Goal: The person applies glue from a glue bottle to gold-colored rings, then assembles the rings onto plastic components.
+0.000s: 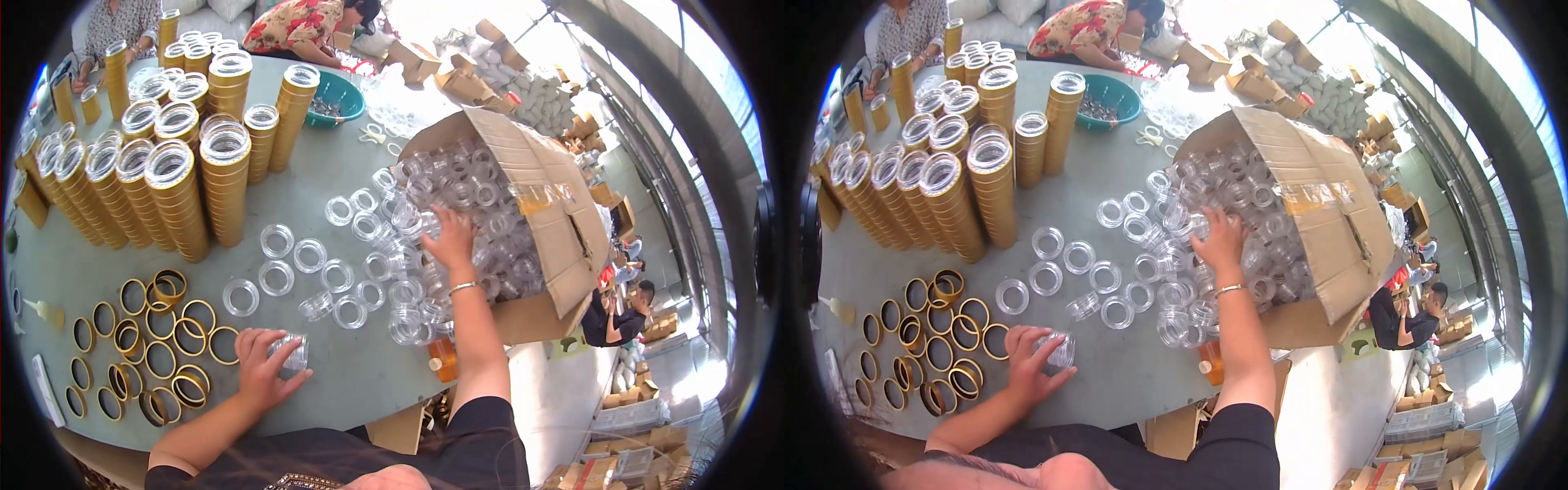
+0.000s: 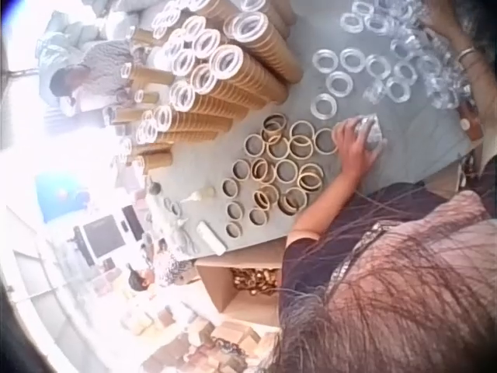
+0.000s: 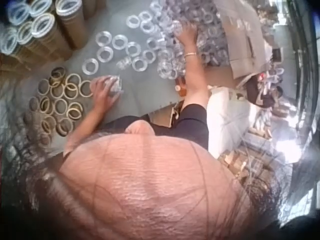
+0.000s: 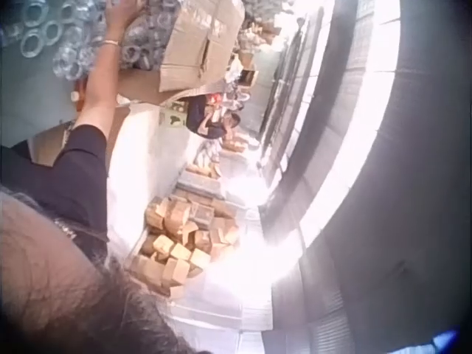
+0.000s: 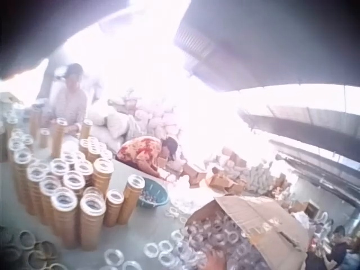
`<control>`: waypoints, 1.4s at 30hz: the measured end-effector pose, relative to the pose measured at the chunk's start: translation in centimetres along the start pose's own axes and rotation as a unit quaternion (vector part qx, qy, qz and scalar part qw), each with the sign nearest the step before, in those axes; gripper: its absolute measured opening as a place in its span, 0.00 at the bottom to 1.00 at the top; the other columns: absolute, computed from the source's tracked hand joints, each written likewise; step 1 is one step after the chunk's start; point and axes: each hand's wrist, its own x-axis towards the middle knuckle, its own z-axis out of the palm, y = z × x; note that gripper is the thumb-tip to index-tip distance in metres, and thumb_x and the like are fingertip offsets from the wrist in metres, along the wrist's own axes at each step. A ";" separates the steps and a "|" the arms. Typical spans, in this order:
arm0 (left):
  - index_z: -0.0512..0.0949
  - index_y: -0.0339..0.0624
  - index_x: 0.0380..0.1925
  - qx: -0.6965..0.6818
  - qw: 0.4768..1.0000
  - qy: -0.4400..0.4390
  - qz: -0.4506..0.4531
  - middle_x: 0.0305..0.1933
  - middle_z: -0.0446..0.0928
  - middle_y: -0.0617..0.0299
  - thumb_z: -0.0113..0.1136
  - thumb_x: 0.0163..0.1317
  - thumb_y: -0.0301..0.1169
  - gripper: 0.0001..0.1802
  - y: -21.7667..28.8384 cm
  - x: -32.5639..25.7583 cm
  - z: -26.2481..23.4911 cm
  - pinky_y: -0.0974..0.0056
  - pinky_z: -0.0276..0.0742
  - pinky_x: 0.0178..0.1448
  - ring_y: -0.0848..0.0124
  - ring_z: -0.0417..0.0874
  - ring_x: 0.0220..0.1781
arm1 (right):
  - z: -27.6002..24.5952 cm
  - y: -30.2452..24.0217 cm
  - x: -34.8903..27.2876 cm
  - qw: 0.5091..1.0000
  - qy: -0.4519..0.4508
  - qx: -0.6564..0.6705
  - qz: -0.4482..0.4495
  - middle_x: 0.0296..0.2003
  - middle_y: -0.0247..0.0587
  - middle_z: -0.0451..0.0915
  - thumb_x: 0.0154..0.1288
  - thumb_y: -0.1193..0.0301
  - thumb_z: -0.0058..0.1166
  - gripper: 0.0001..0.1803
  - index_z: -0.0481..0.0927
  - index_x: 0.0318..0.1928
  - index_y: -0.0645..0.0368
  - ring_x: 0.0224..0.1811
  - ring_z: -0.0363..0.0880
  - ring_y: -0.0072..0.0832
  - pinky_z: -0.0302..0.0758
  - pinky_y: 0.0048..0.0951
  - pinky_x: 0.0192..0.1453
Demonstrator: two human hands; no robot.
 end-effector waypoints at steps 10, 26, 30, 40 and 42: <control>0.83 0.50 0.53 0.023 0.999 0.030 -0.002 0.54 0.75 0.57 0.80 0.40 0.41 0.35 0.0 -1.3 -0.8 0.42 0.59 0.70 0.54 0.72 0.61 | -4.5 -1.7 -5.6 0.978 0.048 0.199 -0.051 0.66 0.47 0.74 0.57 0.49 0.69 0.43 0.72 0.69 0.54 0.70 0.68 0.47 0.59 0.56 0.75; 0.78 0.57 0.62 0.120 0.988 -0.001 0.100 0.65 0.72 0.61 0.75 0.48 0.45 0.36 2.3 -4.1 1.3 0.39 0.50 0.78 0.57 0.68 0.71 | 3.6 -0.3 -8.8 0.917 0.028 0.089 0.388 0.70 0.44 0.69 0.66 0.48 0.57 0.31 0.75 0.68 0.41 0.74 0.63 0.52 0.65 0.64 0.72; 0.76 0.62 0.65 0.137 0.953 -0.053 0.264 0.69 0.71 0.65 0.69 0.57 0.50 0.34 4.0 -4.8 4.0 0.41 0.48 0.81 0.63 0.65 0.76 | 6.6 -0.2 -8.7 0.903 0.091 0.301 0.293 0.66 0.51 0.74 0.70 0.53 0.55 0.29 0.75 0.66 0.54 0.69 0.70 0.51 0.68 0.55 0.72; 0.69 0.65 0.72 0.103 0.912 -0.174 0.356 0.79 0.63 0.64 0.62 0.64 0.47 0.35 6.3 -4.3 7.8 0.44 0.41 0.86 0.66 0.55 0.83 | 3.1 12.1 -17.5 0.893 0.234 0.063 0.379 0.67 0.64 0.71 0.64 0.51 0.61 0.39 0.73 0.65 0.69 0.74 0.65 0.51 0.62 0.49 0.78; 0.68 0.62 0.73 0.039 0.911 -0.231 0.340 0.81 0.59 0.63 0.60 0.65 0.49 0.35 6.9 -3.4 10.3 0.43 0.36 0.86 0.66 0.48 0.86 | 4.0 9.6 -16.4 0.896 0.192 0.135 0.376 0.68 0.64 0.71 0.63 0.50 0.62 0.40 0.73 0.66 0.67 0.75 0.64 0.51 0.62 0.49 0.78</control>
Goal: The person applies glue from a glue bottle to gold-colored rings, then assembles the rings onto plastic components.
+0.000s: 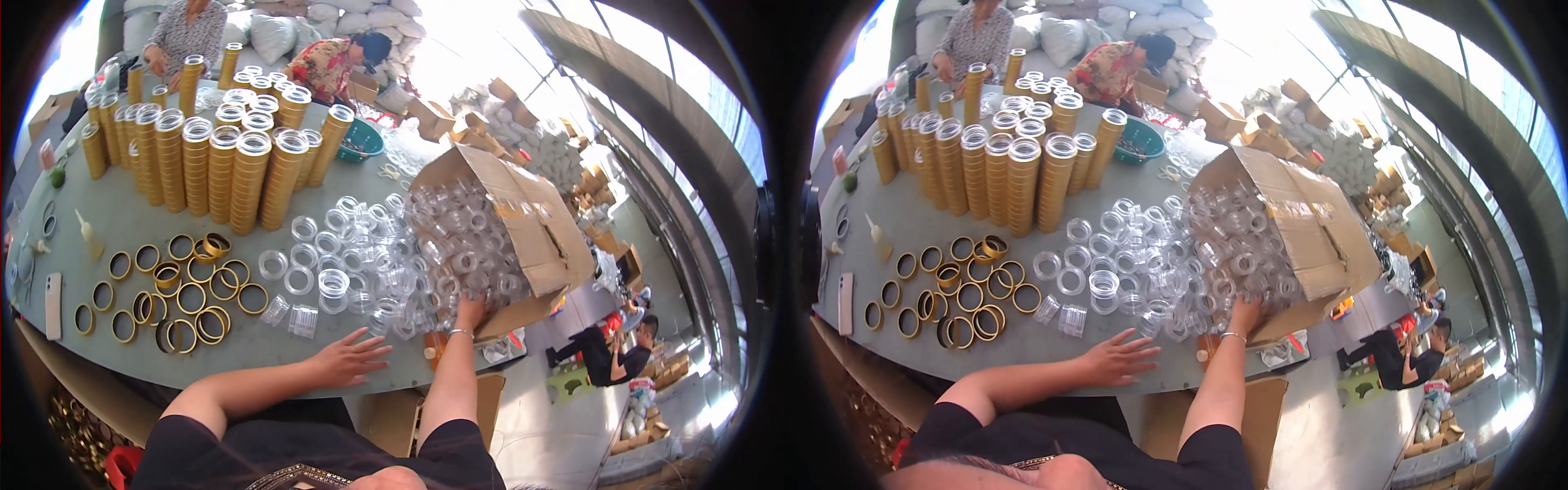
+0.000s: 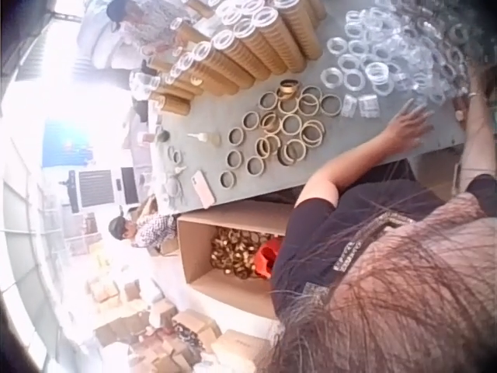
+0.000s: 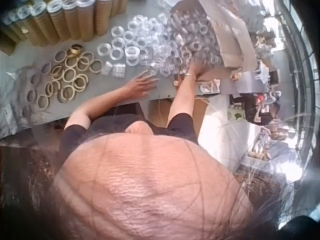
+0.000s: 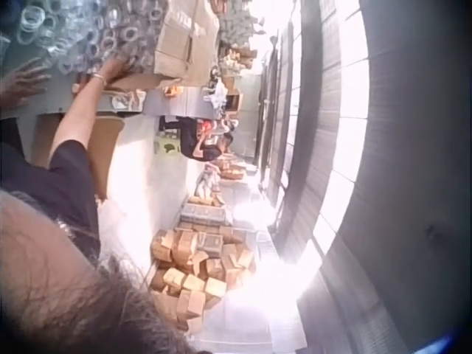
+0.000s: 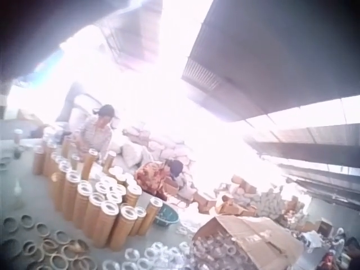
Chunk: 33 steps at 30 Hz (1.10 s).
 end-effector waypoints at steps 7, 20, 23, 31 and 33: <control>0.73 0.44 0.68 0.083 0.982 0.007 -0.168 0.80 0.61 0.62 0.57 0.65 0.44 0.32 -2.7 2.7 1.8 0.41 0.34 0.86 0.63 0.47 0.86 | 2.2 -10.4 -5.9 0.991 -0.128 -0.018 -0.017 0.68 0.57 0.72 0.60 0.56 0.65 0.36 0.76 0.66 0.59 0.75 0.64 0.50 0.64 0.47 0.77; 0.81 0.38 0.53 0.145 0.948 0.149 -0.241 0.73 0.68 0.53 0.55 0.61 0.34 0.22 1.8 -2.5 -0.3 0.38 0.41 0.84 0.55 0.58 0.81 | -4.8 -10.6 -15.7 0.959 -0.027 0.219 -0.178 0.64 0.60 0.73 0.66 0.64 0.62 0.30 0.72 0.64 0.67 0.69 0.69 0.57 0.64 0.52 0.73; 0.81 0.43 0.54 0.075 0.965 0.129 -0.217 0.72 0.69 0.56 0.61 0.58 0.35 0.23 4.5 -5.3 -1.5 0.39 0.43 0.84 0.56 0.58 0.81 | -6.3 -8.6 -21.5 0.965 0.015 0.217 -0.148 0.68 0.62 0.66 0.67 0.59 0.64 0.37 0.67 0.69 0.66 0.71 0.63 0.60 0.61 0.55 0.75; 0.77 0.46 0.57 0.022 0.956 0.190 -0.224 0.66 0.70 0.57 0.72 0.50 0.32 0.31 6.7 -11.9 -5.9 0.43 0.55 0.79 0.55 0.64 0.75 | -5.1 -8.8 -23.7 0.976 0.000 0.090 -0.199 0.69 0.59 0.67 0.65 0.53 0.65 0.43 0.64 0.70 0.65 0.72 0.63 0.55 0.59 0.55 0.75; 0.77 0.46 0.56 0.014 0.936 0.221 -0.274 0.64 0.71 0.57 0.73 0.49 0.31 0.31 6.3 -13.5 -6.8 0.44 0.59 0.76 0.54 0.66 0.72 | -6.4 -10.4 -25.0 0.962 0.042 0.114 -0.245 0.68 0.58 0.68 0.64 0.51 0.67 0.42 0.67 0.68 0.64 0.71 0.64 0.56 0.61 0.54 0.73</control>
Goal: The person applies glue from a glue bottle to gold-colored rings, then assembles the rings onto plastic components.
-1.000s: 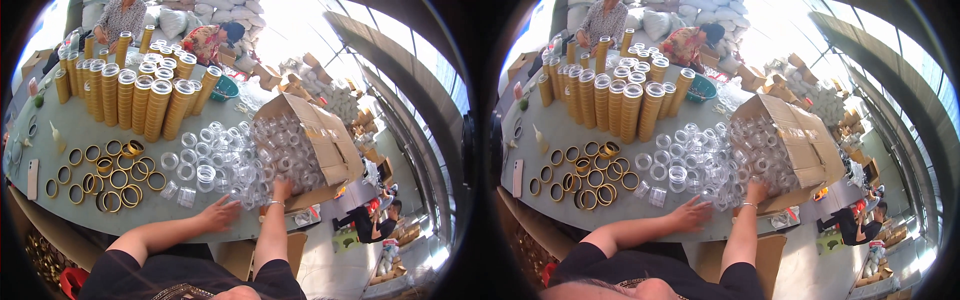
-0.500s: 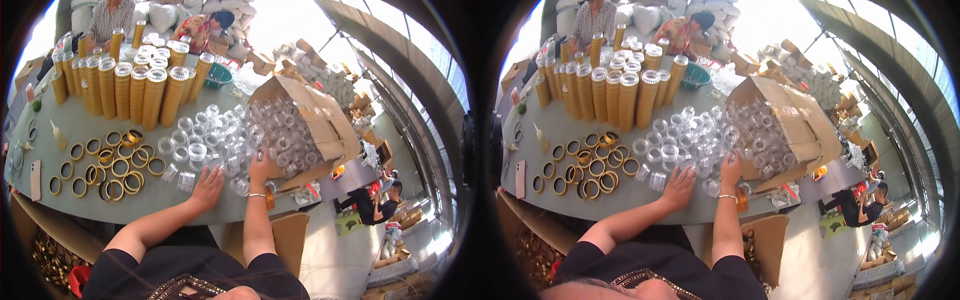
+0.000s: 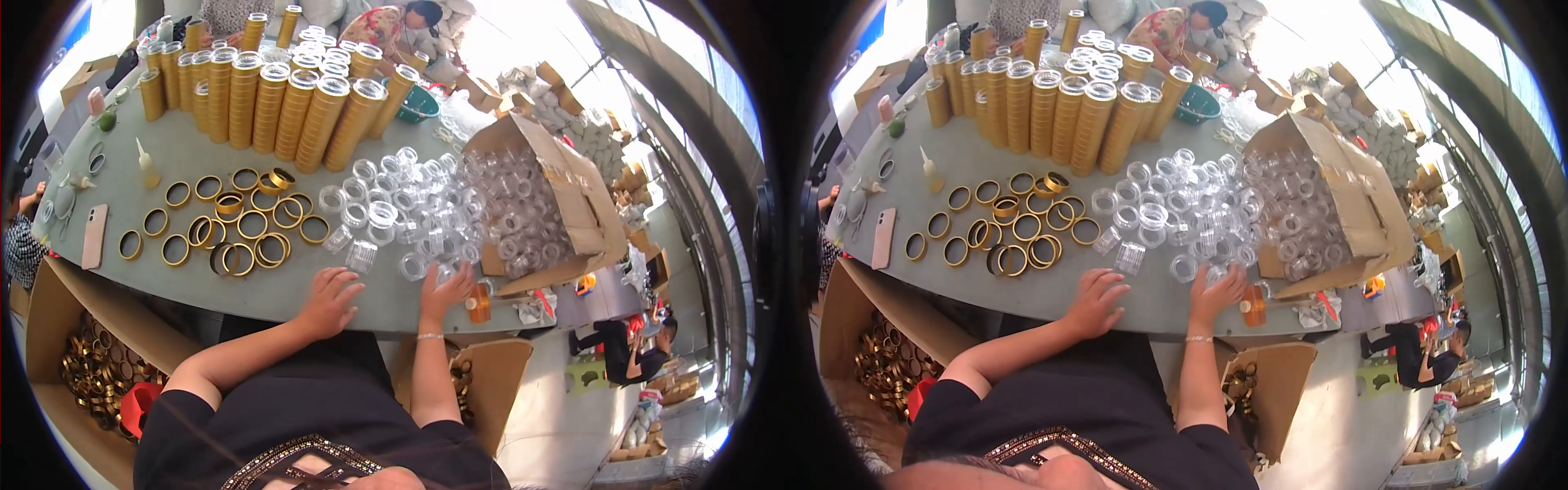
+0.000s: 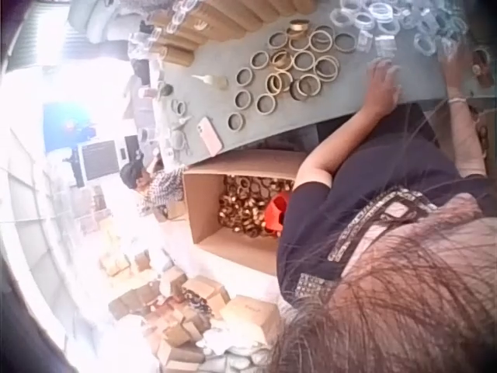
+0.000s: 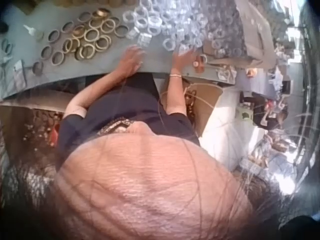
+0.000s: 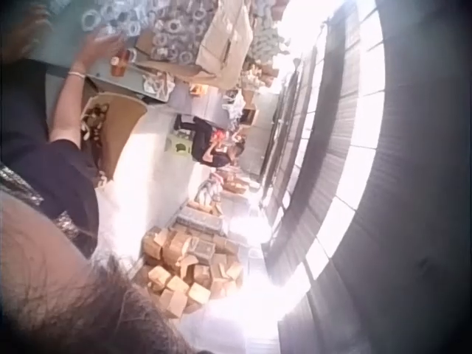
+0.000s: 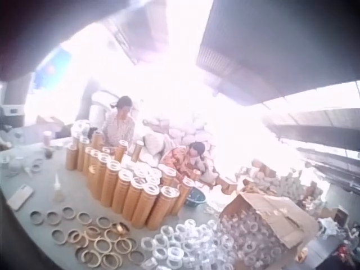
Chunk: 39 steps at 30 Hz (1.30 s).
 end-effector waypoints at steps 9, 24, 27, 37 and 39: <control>0.75 0.43 0.48 -0.045 0.988 0.100 -0.104 0.54 0.75 0.53 0.70 0.50 0.26 0.24 -1.4 0.3 -1.8 0.52 0.73 0.64 0.51 0.75 0.58 | -1.1 -12.0 0.1 0.913 -0.264 0.256 -0.175 0.61 0.49 0.74 0.57 0.61 0.73 0.37 0.73 0.65 0.58 0.66 0.72 0.48 0.67 0.47 0.72; 0.64 0.42 0.72 -0.136 0.961 -0.027 -0.239 0.64 0.76 0.51 0.80 0.47 0.38 0.52 -2.8 1.2 -4.0 0.49 0.71 0.70 0.49 0.76 0.64 | 1.1 -14.2 1.1 0.785 -0.361 0.503 -0.018 0.59 0.56 0.78 0.61 0.68 0.69 0.31 0.72 0.62 0.64 0.64 0.76 0.49 0.71 0.43 0.69; 0.66 0.41 0.71 -0.166 0.955 -0.024 -0.245 0.63 0.77 0.52 0.81 0.46 0.38 0.51 -3.1 2.0 -4.3 0.50 0.72 0.68 0.50 0.77 0.63 | 3.3 -15.7 2.6 0.836 -0.343 0.420 -0.082 0.57 0.54 0.78 0.59 0.70 0.69 0.30 0.74 0.61 0.63 0.61 0.76 0.49 0.73 0.44 0.66; 0.74 0.40 0.61 -0.104 0.977 0.017 -0.187 0.60 0.80 0.53 0.80 0.44 0.34 0.41 -3.9 -2.2 -7.8 0.53 0.74 0.64 0.53 0.80 0.58 | 0.2 -12.0 5.0 0.841 -0.452 0.166 -0.245 0.56 0.53 0.76 0.49 0.73 0.67 0.28 0.83 0.55 0.60 0.60 0.73 0.49 0.73 0.45 0.63; 0.75 0.40 0.60 -0.078 0.977 -0.001 -0.198 0.60 0.80 0.53 0.81 0.43 0.33 0.41 -4.0 -2.4 -8.0 0.53 0.75 0.64 0.53 0.80 0.58 | 0.9 -12.9 4.7 0.844 -0.431 0.129 -0.292 0.58 0.54 0.76 0.50 0.72 0.67 0.28 0.82 0.56 0.60 0.60 0.73 0.49 0.73 0.45 0.63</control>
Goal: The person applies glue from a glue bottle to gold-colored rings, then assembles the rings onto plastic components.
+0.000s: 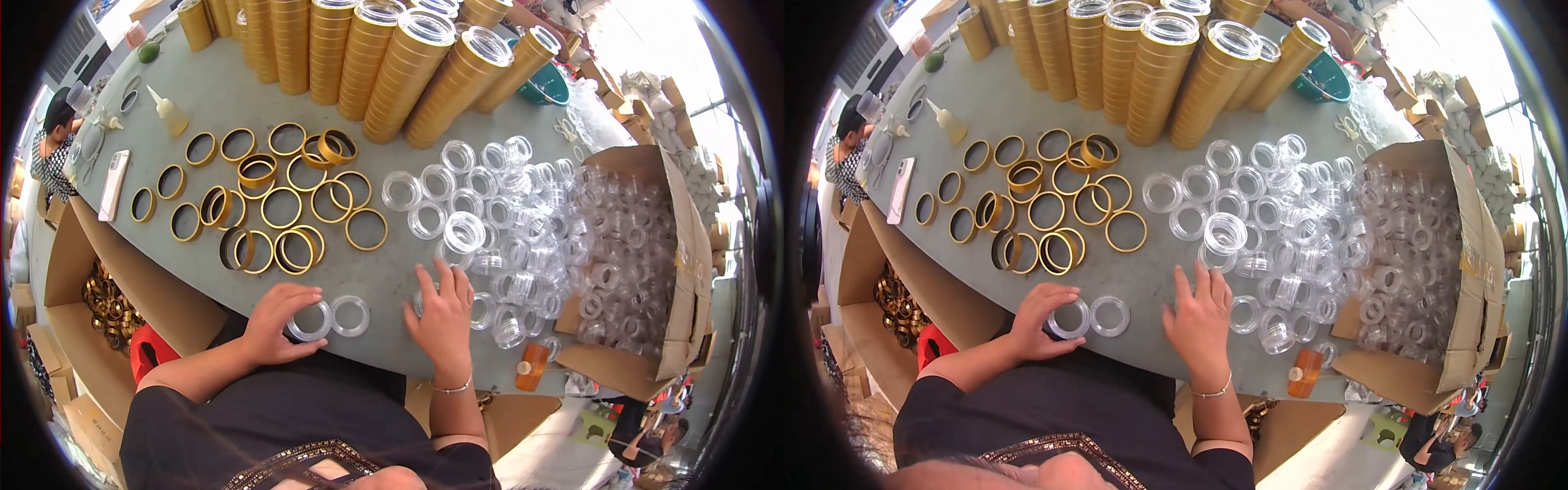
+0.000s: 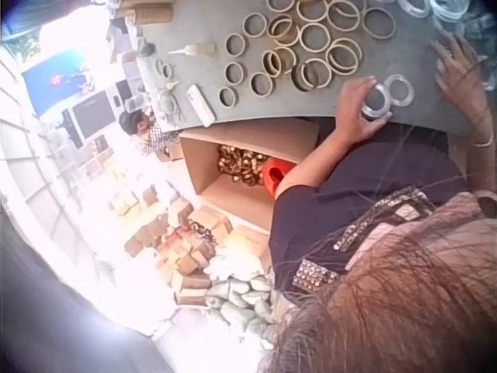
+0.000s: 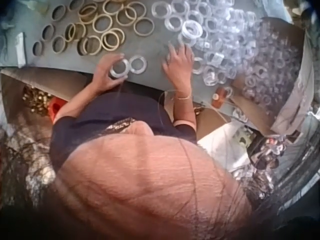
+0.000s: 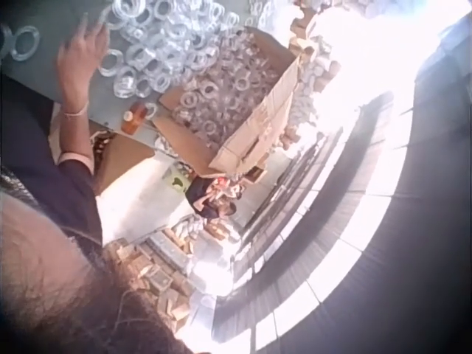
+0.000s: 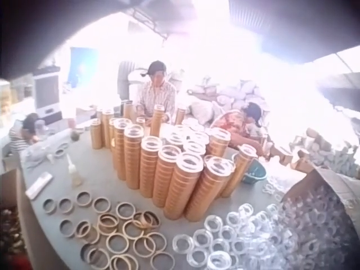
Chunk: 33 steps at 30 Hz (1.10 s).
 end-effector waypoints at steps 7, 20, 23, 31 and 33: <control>0.75 0.43 0.61 0.131 0.988 -0.017 -0.083 0.63 0.77 0.53 0.81 0.40 0.35 0.43 -0.7 0.2 -0.6 0.52 0.74 0.66 0.51 0.77 0.61 | 5.0 -4.1 5.8 0.967 0.080 0.239 0.026 0.61 0.56 0.75 0.57 0.65 0.70 0.35 0.74 0.63 0.64 0.59 0.75 0.53 0.74 0.44 0.64; 0.75 0.42 0.65 -0.076 0.997 0.004 -0.029 0.65 0.74 0.54 0.77 0.57 0.39 0.37 -0.1 -0.8 0.9 0.71 0.82 0.33 0.73 0.83 0.34 | 1.6 -4.0 -1.6 0.927 -0.020 0.371 -0.044 0.51 0.47 0.78 0.45 0.64 0.79 0.40 0.79 0.60 0.64 0.55 0.78 0.43 0.78 0.40 0.59; 0.71 0.42 0.68 -0.095 0.990 -0.075 -0.072 0.67 0.73 0.53 0.75 0.59 0.39 0.39 0.7 0.2 1.2 0.67 0.85 0.38 0.67 0.86 0.41 | 2.6 -4.6 -2.2 0.940 -0.024 0.336 -0.060 0.51 0.47 0.79 0.44 0.65 0.78 0.40 0.79 0.60 0.62 0.55 0.78 0.44 0.77 0.41 0.60; 0.68 0.43 0.70 -0.059 0.988 -0.103 -0.102 0.70 0.71 0.50 0.74 0.59 0.39 0.40 0.0 0.2 2.5 0.57 0.84 0.55 0.52 0.82 0.59 | 4.3 -4.3 -2.8 0.959 -0.036 0.274 -0.060 0.52 0.46 0.77 0.45 0.64 0.76 0.39 0.78 0.61 0.60 0.54 0.75 0.47 0.71 0.49 0.63; 0.69 0.43 0.70 -0.065 0.984 -0.120 -0.118 0.70 0.71 0.49 0.74 0.58 0.38 0.40 -0.1 0.4 2.6 0.56 0.83 0.56 0.53 0.81 0.60 | 4.7 -4.3 -3.1 0.963 -0.035 0.264 -0.052 0.52 0.46 0.77 0.44 0.64 0.76 0.40 0.77 0.61 0.60 0.55 0.75 0.48 0.71 0.49 0.63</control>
